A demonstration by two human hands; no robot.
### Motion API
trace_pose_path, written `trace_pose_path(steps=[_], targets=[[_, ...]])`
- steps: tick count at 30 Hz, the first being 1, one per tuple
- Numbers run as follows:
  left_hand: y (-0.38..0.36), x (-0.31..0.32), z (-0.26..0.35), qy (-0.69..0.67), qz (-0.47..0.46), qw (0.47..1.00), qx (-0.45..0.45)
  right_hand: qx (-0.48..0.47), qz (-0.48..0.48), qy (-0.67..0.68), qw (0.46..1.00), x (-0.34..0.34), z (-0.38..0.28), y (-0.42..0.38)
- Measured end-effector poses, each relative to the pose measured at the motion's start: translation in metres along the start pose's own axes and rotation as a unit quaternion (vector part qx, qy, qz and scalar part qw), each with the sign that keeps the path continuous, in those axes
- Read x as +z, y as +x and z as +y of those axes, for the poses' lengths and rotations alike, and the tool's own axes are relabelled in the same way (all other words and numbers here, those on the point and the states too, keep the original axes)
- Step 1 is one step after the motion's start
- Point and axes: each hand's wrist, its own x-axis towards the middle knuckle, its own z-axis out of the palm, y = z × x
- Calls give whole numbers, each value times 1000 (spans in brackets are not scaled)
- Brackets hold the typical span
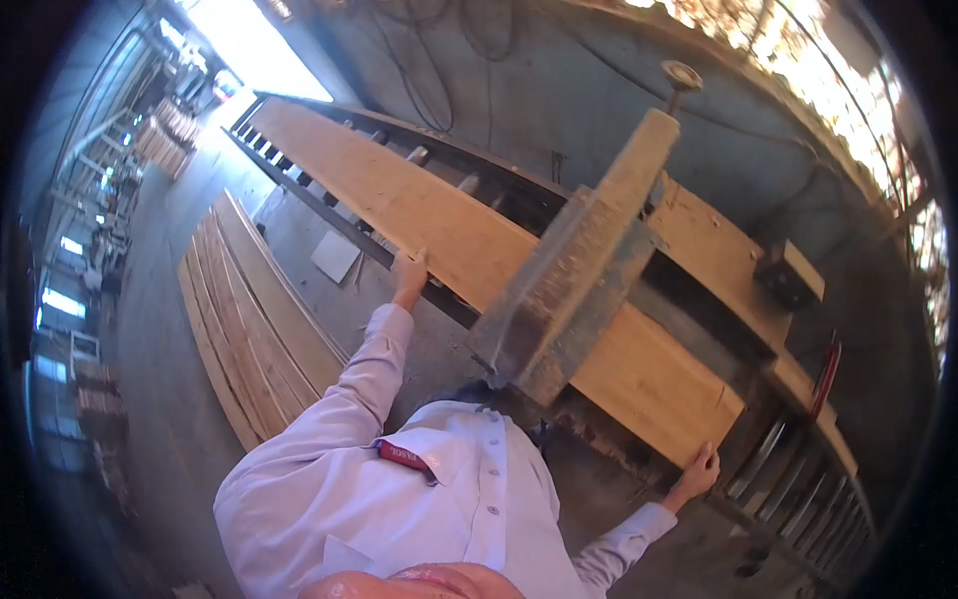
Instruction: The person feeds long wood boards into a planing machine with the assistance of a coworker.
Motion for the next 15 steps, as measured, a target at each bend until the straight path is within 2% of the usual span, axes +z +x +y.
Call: trace_pose_path(steps=[1, 4, 10, 12, 13, 15], targets=[[-5, -6, 12, 12, 16, 1000, 24, -3, -10, 17, 1000, -1, -6, 2], [6, -18, 29, 1, -39, 997, 62, -17, -24, 54, 998, 10, -30, 5], [43, -30, 39, 96, -136, 986, 15, -18, -24, 60, 998, 32, -59, 14], [39, -48, 52, 67, -141, 987, -23, -2, -43, 89, 995, 32, -44, 23], [41, -54, 55, 51, -137, 988, -43, -11, -45, 101, 994, 38, -36, 29], [44, -38, 36, 48, 9, 998, 30, -17, -46, 46, 998, 35, -45, 27]])
